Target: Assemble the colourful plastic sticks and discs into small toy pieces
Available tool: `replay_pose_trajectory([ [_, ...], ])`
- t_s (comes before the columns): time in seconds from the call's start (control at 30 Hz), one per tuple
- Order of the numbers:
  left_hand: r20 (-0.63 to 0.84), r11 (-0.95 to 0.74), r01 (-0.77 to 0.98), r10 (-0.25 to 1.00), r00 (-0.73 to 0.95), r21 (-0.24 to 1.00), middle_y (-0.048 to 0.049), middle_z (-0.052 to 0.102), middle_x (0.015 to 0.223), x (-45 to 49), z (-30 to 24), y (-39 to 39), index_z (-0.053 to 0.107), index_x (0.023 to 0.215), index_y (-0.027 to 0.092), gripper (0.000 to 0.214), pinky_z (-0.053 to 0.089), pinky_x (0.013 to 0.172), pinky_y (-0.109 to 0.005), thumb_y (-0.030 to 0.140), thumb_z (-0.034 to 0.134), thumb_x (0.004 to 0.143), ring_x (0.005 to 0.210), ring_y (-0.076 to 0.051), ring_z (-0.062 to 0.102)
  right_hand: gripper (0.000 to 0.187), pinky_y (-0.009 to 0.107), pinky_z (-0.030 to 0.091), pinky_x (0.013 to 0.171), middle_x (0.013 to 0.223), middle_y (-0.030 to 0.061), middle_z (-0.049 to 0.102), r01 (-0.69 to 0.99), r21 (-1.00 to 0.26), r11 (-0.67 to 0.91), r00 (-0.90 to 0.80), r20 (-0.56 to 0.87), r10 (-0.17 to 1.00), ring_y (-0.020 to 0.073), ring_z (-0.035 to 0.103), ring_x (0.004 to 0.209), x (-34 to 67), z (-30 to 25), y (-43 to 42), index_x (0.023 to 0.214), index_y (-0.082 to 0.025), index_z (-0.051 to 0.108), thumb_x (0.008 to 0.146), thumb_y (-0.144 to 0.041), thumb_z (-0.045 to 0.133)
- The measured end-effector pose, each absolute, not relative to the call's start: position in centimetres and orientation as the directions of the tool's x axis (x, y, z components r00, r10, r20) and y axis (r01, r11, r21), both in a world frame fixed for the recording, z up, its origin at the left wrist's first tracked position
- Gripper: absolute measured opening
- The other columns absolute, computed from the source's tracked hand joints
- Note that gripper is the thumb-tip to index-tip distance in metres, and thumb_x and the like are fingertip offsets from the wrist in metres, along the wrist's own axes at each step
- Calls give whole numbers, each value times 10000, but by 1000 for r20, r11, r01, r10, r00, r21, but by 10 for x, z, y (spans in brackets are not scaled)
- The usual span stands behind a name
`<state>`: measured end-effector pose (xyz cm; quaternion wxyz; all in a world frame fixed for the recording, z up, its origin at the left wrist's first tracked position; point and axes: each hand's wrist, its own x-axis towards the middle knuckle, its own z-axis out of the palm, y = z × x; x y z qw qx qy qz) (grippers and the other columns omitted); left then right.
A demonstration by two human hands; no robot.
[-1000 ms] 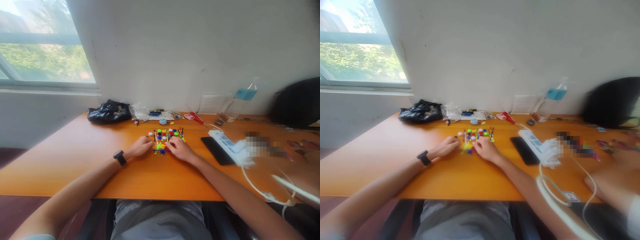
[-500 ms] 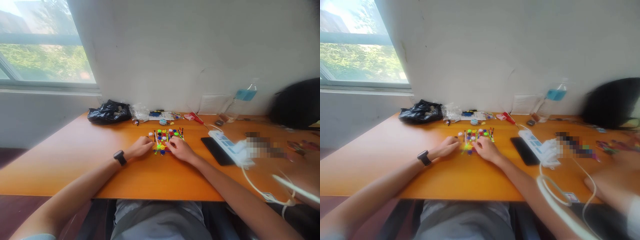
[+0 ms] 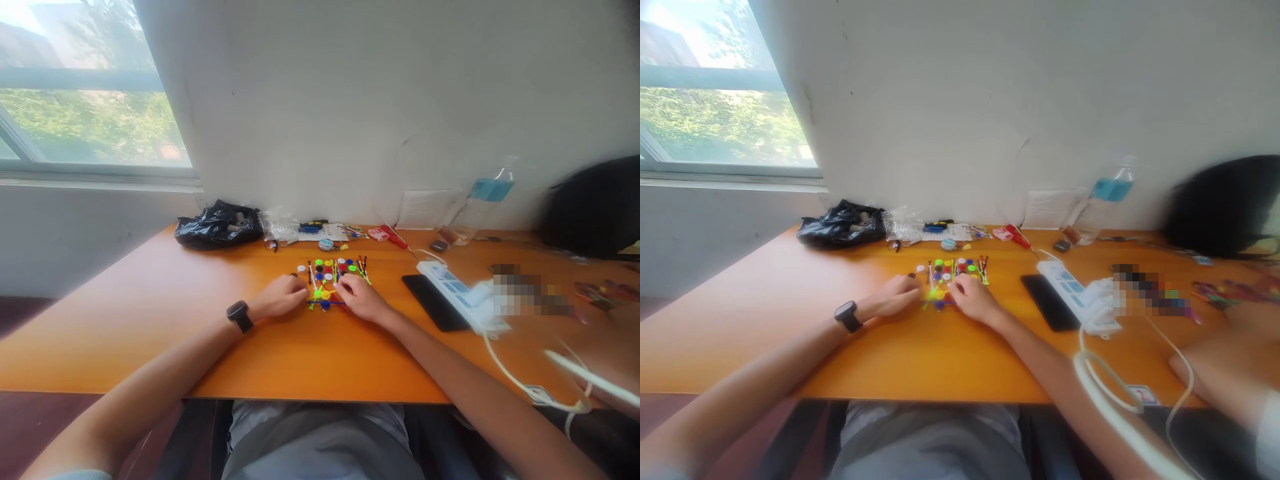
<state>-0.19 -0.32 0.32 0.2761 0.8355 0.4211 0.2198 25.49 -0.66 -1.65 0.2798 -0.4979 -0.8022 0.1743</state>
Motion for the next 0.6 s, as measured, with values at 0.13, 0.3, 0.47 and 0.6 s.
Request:
replay_pose_trajectory([
  [0.13, 90, -469, 595, 828, 554, 653, 2, 466, 632, -2, 5, -3, 431, 625, 200, 262, 255, 594, -305, 309, 464, 862, 587, -151, 378, 385, 323, 316, 656, 716, 3, 476, 655, -617, 436, -337, 278, 900, 175, 455, 684, 254, -17, -5, 685, -227, 375, 1031, -380, 449],
  [0.3, 58, -405, 531, 832, 552, 744, 3, 481, 671, -3, 1, 2, 463, 655, 196, 238, 294, 598, -281, 324, 451, 855, 639, -156, 403, 383, 320, 330, 668, 719, 5, 490, 627, -649, 430, -312, 297, 903, 175, 460, 692, 254, -17, -4, 682, -224, 393, 1025, -382, 460],
  [0.47, 62, -381, 495, 835, 546, 781, 18, 431, 660, -2, 1, 2, 418, 650, 196, 286, 290, 589, -271, 360, 438, 884, 641, -143, 355, 400, 311, 319, 661, 719, 5, 495, 677, -587, 444, -325, 302, 896, 168, 475, 687, 254, -19, -5, 677, -219, 380, 1047, -354, 450],
  [0.6, 56, -369, 500, 843, 535, 784, 22, 405, 656, -1, 2, 1, 387, 641, 198, 310, 272, 581, -273, 375, 443, 888, 636, -137, 326, 412, 305, 308, 663, 730, 10, 515, 735, -491, 468, -356, 309, 882, 165, 495, 698, 254, -18, -8, 677, -213, 393, 1067, -335, 449],
])
